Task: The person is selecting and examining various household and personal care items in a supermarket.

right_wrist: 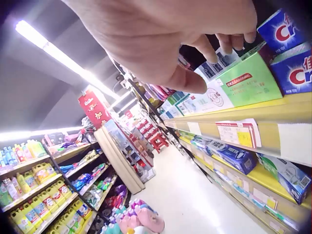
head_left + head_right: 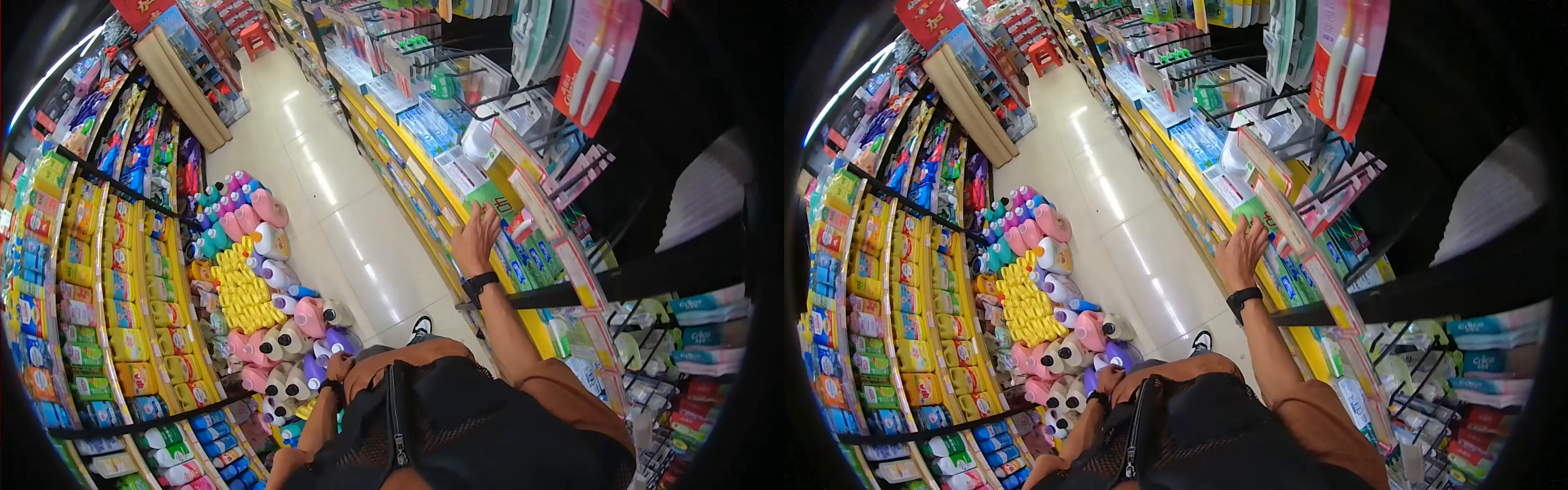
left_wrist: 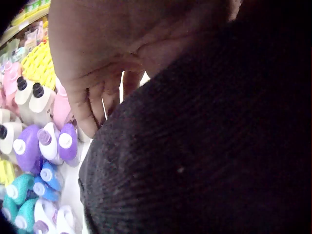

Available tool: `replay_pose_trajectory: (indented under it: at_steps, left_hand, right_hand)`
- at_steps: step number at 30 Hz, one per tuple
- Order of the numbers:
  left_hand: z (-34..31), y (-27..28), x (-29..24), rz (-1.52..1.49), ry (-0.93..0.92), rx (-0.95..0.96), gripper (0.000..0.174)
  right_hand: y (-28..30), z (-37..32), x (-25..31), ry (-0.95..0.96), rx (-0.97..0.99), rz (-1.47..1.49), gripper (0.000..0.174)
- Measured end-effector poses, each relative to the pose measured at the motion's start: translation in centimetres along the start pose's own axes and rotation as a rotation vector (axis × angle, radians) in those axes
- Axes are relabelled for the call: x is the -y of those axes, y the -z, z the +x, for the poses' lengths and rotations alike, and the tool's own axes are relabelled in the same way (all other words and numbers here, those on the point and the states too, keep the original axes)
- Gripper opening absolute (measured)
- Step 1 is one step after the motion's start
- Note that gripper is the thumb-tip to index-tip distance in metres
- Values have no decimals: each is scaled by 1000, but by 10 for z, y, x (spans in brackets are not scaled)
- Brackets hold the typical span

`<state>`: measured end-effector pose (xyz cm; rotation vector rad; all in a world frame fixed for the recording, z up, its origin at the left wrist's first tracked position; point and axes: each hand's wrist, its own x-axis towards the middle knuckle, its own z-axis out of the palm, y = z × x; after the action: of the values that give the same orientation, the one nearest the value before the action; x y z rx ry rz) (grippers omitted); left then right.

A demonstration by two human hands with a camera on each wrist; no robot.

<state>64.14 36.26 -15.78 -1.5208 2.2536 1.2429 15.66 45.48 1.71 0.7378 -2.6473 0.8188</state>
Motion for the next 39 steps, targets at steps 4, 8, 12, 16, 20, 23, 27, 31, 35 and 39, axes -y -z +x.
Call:
replay_pose_trajectory:
  at_steps: [4,8,12,16,20,23,27,31,35,39]
  left_hand:
    - [35,13,-20,11,-44,23,42]
    - [69,20,-45,-12,-70,86,41]
    - [112,29,-89,103,-235,125,36]
    - [177,44,-166,113,-624,124,35]
    - [231,75,-323,8,-943,-65,43]
    - [278,98,-423,95,-1206,-169,55]
    - [336,116,-505,376,-1371,-280,61]
    - [395,124,-528,636,-1466,-181,60]
    - [412,135,-547,748,-1597,-197,49]
    - [433,139,-551,543,-1748,-130,48]
  right_hand:
    - [-8,11,-1,-48,26,-27,63]
    - [-9,10,-3,-75,92,-111,71]
    - [-5,6,-3,-66,117,-99,74]
    - [-1,9,3,-59,82,-143,69]
    - [-1,13,10,-113,101,-186,71]
    - [-1,16,22,-181,105,-169,74]
    - [-13,23,35,-312,54,-215,68]
    - [-26,16,41,-469,-21,-196,71]
    - [-28,12,73,-521,-187,-133,75]
    - [-30,23,114,-505,-185,-90,74]
